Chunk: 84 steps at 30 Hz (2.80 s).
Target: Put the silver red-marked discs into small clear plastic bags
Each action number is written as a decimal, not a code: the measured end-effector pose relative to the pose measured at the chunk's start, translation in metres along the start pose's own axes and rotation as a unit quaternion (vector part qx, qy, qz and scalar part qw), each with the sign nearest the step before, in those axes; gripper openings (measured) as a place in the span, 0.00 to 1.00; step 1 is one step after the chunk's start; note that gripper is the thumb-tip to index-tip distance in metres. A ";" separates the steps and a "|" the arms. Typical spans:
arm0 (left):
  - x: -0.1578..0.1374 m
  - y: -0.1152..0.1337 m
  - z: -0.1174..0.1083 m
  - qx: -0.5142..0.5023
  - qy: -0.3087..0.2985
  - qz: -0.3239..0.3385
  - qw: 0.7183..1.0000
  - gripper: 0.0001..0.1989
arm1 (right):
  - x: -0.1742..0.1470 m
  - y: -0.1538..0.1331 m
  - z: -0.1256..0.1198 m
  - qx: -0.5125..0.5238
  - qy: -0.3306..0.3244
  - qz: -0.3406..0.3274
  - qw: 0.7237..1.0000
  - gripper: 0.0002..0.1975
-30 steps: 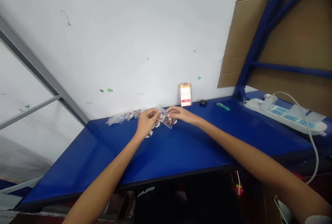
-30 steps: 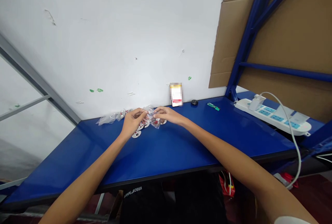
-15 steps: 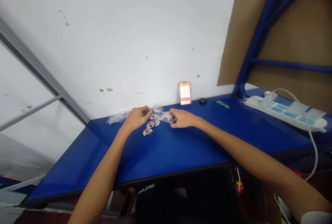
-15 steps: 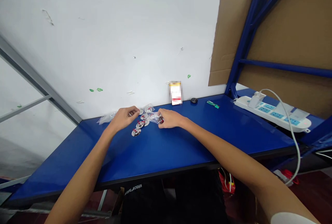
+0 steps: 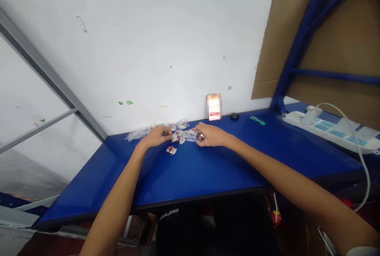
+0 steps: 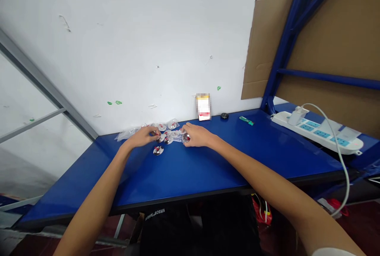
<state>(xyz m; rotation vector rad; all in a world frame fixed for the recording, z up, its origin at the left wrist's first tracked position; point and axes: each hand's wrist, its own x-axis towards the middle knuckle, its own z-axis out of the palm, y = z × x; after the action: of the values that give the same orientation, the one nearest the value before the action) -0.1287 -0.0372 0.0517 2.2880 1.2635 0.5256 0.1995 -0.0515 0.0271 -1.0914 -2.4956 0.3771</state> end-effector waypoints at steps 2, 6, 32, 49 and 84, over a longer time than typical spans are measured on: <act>-0.003 0.007 -0.003 -0.107 0.011 -0.016 0.994 0.11 | 0.000 0.000 0.001 -0.008 0.019 -0.005 1.000 0.26; -0.004 0.022 -0.002 -0.230 0.038 -0.015 0.972 0.16 | 0.000 -0.002 0.003 -0.001 0.057 -0.023 0.998 0.27; 0.002 0.041 0.040 -0.363 0.018 -0.049 0.930 0.19 | 0.001 -0.010 0.009 0.075 0.079 -0.062 0.992 0.29; 0.004 0.052 0.048 -0.287 0.073 -0.089 0.951 0.16 | 0.001 -0.016 0.011 0.091 0.069 -0.058 0.992 0.30; 0.015 0.042 0.069 -0.234 0.187 0.034 0.954 0.14 | 0.020 0.002 0.032 0.404 0.145 0.031 0.903 0.23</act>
<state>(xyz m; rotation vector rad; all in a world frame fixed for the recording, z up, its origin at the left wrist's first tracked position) -0.0557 -0.0588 0.0211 1.8864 1.0744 1.1906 0.1735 -0.0381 0.0031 -0.7879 -1.7467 1.0623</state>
